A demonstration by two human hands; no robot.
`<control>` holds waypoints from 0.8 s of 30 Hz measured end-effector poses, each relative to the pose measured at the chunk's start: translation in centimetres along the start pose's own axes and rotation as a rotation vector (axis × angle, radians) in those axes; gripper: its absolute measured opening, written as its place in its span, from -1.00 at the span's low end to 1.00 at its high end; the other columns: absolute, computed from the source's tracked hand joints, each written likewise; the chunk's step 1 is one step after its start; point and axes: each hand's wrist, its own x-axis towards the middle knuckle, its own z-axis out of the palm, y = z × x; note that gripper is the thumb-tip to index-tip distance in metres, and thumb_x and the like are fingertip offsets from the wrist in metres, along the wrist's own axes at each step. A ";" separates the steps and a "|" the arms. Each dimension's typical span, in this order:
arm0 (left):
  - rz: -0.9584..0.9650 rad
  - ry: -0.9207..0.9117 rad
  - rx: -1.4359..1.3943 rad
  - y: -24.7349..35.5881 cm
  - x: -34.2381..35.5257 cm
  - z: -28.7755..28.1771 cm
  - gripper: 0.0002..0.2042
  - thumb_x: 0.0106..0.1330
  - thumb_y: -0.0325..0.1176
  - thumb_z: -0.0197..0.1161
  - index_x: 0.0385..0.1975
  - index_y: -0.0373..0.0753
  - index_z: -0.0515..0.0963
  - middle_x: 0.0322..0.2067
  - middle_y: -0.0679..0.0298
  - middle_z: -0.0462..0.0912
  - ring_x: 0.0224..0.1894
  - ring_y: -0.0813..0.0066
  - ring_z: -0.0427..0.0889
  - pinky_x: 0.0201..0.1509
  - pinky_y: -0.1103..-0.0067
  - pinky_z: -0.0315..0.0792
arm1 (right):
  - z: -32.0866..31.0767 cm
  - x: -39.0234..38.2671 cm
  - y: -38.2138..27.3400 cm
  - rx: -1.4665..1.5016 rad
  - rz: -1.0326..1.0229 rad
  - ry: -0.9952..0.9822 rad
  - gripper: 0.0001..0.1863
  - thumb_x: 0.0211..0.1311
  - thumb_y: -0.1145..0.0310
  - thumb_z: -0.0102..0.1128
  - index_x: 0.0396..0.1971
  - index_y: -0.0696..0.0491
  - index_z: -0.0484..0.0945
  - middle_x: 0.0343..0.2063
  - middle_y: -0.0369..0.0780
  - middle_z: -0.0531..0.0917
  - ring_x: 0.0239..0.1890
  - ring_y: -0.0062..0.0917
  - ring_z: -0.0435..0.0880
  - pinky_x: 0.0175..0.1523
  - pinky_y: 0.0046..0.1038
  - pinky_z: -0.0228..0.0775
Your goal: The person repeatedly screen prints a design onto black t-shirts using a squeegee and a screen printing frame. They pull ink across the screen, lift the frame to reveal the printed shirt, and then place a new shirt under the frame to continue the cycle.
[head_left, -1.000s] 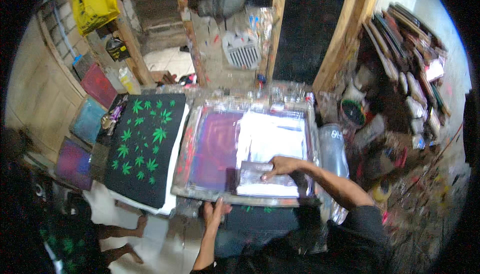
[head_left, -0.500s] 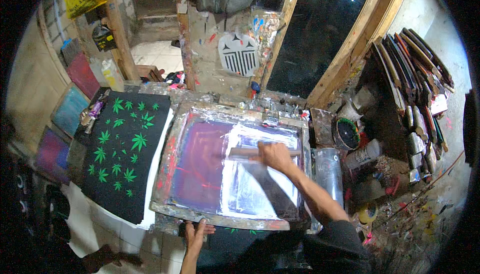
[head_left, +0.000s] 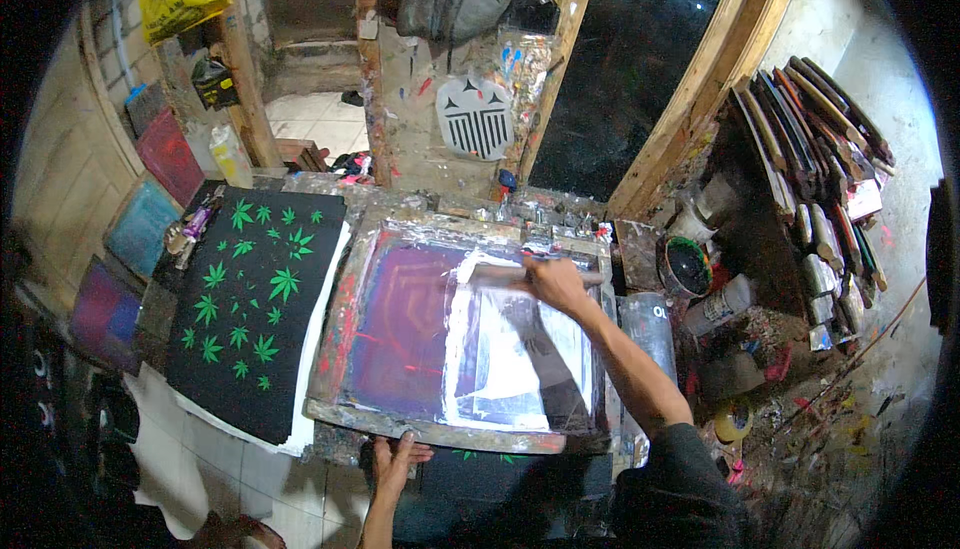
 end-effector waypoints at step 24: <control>-0.079 0.024 0.068 1.3 -0.6 0.3 -0.55 0.55 -0.19 0.15 0.19 -0.39 0.22 -0.29 -0.05 0.69 -0.31 0.17 0.78 -0.24 0.37 0.69 | 0.7 0.7 -0.4 0.113 0.107 -0.002 -0.35 0.18 -0.33 0.24 -0.17 0.04 0.58 -0.62 -0.05 0.66 -0.50 -0.07 0.72 -0.41 -0.05 0.48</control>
